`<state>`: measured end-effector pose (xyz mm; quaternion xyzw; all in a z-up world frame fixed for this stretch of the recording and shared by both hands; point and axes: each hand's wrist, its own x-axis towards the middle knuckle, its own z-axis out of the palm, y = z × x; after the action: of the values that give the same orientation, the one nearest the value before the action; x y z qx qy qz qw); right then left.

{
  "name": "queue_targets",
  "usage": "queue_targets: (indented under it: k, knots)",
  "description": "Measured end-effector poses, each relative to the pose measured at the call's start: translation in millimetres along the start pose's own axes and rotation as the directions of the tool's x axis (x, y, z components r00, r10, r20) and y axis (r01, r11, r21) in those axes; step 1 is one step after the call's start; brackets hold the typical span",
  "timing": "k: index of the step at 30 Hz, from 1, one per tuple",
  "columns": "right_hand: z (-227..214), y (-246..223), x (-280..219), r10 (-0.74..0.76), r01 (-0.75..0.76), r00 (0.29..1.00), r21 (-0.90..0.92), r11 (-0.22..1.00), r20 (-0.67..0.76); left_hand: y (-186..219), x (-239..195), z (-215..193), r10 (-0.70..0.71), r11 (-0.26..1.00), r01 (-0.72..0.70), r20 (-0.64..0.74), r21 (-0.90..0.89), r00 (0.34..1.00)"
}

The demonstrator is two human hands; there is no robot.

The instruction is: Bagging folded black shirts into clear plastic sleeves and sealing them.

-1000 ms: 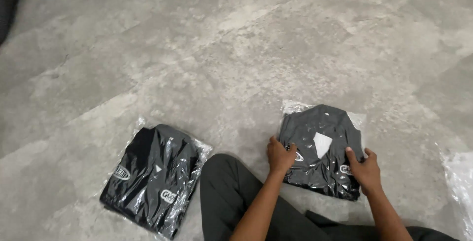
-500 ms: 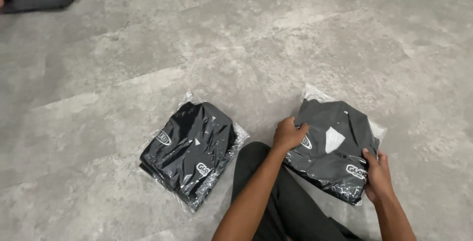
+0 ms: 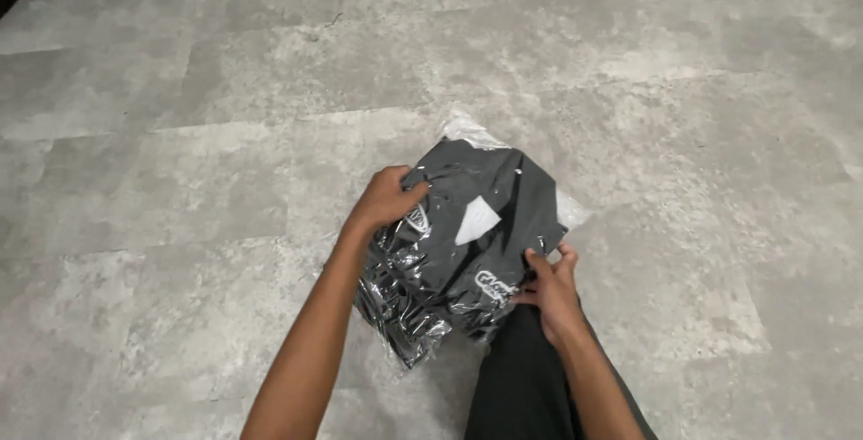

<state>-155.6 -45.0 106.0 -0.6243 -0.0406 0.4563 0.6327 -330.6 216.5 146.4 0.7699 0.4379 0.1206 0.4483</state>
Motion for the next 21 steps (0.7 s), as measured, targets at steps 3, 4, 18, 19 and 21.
queue_targets:
  k: [3,4,18,19,21]
  knots:
    - [50,13,-25,0.059,-0.057,0.998,-0.050,0.997,0.024,-36,-23,-28,-0.117,0.993,0.116,-0.034,-0.032,0.993]
    - [56,26,-28,0.062,-0.061,0.998,-0.055,0.997,0.023,-50,-28,-33,-0.121,0.992,0.120,-0.032,-0.036,0.992]
    - [70,97,-30,-0.478,0.347,0.877,-0.628,0.697,-0.046,-102,-20,-19,-0.052,0.963,0.089,-0.147,0.255,0.988]
    - [76,90,-30,-0.480,0.349,0.876,-0.628,0.696,-0.044,-106,-16,-15,-0.051,0.963,0.089,-0.149,0.255,0.987]
    - [88,78,-33,-0.583,0.470,0.804,-0.729,0.498,0.119,-114,-13,-5,0.053,0.970,-0.002,-0.204,0.243,0.977]
